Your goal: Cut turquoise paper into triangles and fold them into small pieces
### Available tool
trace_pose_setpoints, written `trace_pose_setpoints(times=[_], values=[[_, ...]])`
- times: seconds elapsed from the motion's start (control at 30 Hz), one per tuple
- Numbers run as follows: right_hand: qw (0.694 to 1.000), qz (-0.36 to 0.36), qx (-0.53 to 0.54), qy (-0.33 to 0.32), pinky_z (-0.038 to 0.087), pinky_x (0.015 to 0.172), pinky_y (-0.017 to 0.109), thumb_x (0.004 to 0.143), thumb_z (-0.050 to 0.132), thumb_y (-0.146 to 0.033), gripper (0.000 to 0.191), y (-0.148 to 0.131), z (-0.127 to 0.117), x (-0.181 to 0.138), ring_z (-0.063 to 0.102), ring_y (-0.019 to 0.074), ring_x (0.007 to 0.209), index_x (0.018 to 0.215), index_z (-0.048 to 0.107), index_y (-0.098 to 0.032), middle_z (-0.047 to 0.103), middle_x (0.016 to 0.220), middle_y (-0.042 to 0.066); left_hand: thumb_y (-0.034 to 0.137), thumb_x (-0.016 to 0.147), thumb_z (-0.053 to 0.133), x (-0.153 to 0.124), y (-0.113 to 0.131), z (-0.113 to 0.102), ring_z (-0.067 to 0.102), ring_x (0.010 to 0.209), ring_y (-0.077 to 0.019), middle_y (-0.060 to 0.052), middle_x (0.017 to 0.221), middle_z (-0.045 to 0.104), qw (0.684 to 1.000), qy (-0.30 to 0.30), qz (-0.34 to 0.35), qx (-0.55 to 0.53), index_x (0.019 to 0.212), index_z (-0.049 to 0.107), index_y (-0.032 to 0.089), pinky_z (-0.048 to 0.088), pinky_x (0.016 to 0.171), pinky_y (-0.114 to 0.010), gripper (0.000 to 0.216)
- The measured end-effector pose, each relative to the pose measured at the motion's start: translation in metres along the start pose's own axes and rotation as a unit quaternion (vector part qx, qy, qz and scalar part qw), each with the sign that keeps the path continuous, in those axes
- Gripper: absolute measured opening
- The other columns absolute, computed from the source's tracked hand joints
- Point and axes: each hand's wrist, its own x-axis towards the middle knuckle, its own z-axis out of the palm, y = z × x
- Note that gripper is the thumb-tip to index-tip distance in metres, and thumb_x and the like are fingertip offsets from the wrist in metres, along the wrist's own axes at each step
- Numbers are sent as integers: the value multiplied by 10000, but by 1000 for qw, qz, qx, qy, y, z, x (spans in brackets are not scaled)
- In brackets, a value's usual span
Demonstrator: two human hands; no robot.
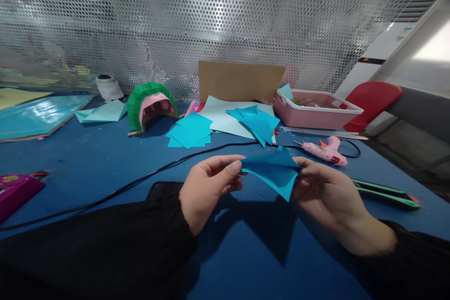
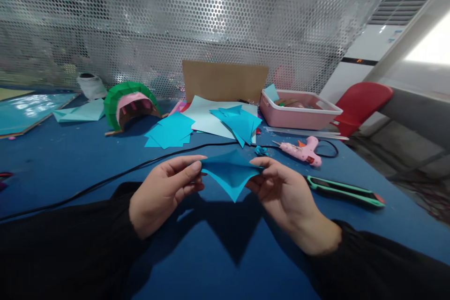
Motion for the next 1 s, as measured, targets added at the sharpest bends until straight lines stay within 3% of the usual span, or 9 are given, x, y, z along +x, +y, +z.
trace_pose_setpoints(times=[0.17,0.3,0.43,0.53,0.63,1.0], values=[[1000,4,-5,12,559,674,228,551,666,-95,247,2,2,1,666,134,669,754,706,-229,701,679,-19,156,683,773,0,1,2,620,678,-87,-12,739,693,999,35,15,-5,947,731,148,522,709,-219,267],[998,-9,-68,8,563,644,234,621,805,-242,188,7,1,3,698,155,740,751,670,-228,728,727,-9,248,712,768,3,0,1,620,680,-85,-25,801,703,998,54,17,-4,954,710,136,517,747,-237,273],[992,-12,-123,-32,551,613,222,645,820,-350,266,9,-1,2,696,148,678,757,636,-194,730,677,22,288,672,800,5,-1,-1,605,647,-78,13,736,660,997,62,25,33,926,680,139,517,706,-227,318],[988,-29,-146,-48,541,594,215,662,809,-377,285,9,1,-2,685,133,622,721,597,-194,709,634,-7,367,708,766,3,0,-1,543,519,-60,61,561,576,996,68,31,45,773,624,149,531,651,-242,269],[985,-47,-160,-51,527,579,202,656,808,-398,323,8,2,-6,665,116,568,653,562,-189,673,569,-25,450,761,700,2,1,0,443,404,-41,90,429,489,997,59,35,37,653,516,165,550,642,-268,355],[981,-64,-176,-53,517,554,217,630,811,-432,376,8,3,-9,622,110,514,576,524,-196,606,512,-37,507,711,720,0,-1,0,506,523,-75,58,561,521,993,81,79,46,646,453,175,501,549,-218,431]])
